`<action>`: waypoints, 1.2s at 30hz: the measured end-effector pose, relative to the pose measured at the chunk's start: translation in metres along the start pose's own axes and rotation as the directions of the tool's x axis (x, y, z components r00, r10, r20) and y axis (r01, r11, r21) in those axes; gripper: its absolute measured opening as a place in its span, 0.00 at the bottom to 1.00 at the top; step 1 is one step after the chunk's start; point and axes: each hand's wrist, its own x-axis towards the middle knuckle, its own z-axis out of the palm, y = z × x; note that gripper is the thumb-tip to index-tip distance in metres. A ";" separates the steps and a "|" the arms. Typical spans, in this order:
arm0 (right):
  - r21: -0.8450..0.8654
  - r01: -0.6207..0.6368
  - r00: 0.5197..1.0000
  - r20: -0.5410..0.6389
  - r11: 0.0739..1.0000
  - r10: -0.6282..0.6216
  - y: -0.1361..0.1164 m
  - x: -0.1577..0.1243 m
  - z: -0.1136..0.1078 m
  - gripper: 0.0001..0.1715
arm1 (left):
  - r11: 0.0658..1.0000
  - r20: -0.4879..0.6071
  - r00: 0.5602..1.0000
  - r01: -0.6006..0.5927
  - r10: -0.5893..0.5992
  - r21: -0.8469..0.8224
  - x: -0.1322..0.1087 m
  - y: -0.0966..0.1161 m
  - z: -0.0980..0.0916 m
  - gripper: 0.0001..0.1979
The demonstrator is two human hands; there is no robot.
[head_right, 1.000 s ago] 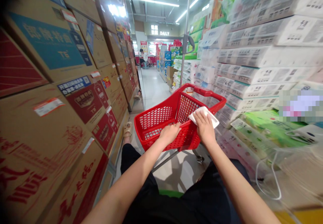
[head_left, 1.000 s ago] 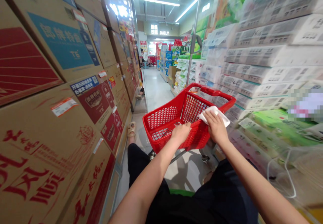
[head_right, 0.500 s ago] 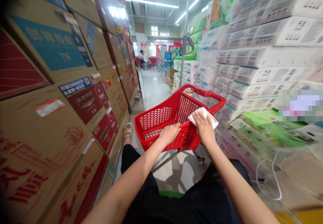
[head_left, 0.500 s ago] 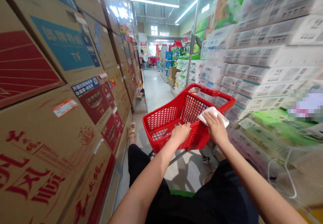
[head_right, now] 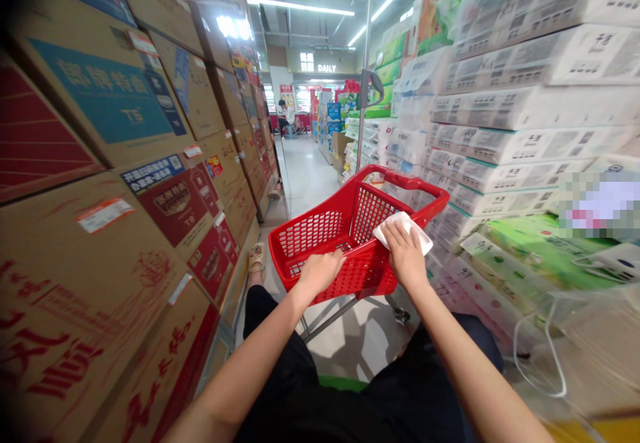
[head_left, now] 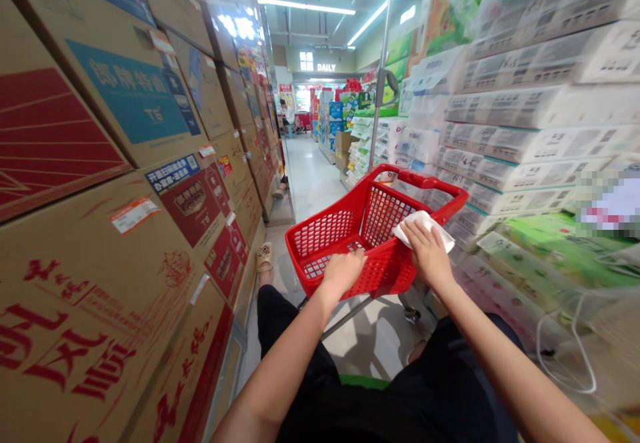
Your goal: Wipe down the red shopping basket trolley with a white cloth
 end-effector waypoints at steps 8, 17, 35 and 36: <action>0.147 0.190 0.978 0.061 0.971 -0.201 -0.053 -0.012 0.001 0.44 | 1.000 -0.005 1.000 0.020 -0.020 0.006 -0.003 -0.003 0.000 0.20; 0.060 -0.005 1.000 -0.021 0.998 0.007 -0.020 -0.008 0.001 0.40 | 1.000 -0.014 1.000 0.025 -0.025 0.006 -0.001 0.002 0.002 0.17; 0.113 0.076 0.997 0.026 0.991 -0.079 -0.050 -0.015 0.002 0.45 | 1.000 -0.035 0.999 0.013 -0.012 0.022 -0.001 0.003 0.005 0.17; 0.129 0.109 0.992 0.046 0.986 -0.115 -0.057 -0.017 0.001 0.45 | 1.000 -0.031 0.999 0.014 -0.013 0.024 -0.001 0.002 0.005 0.17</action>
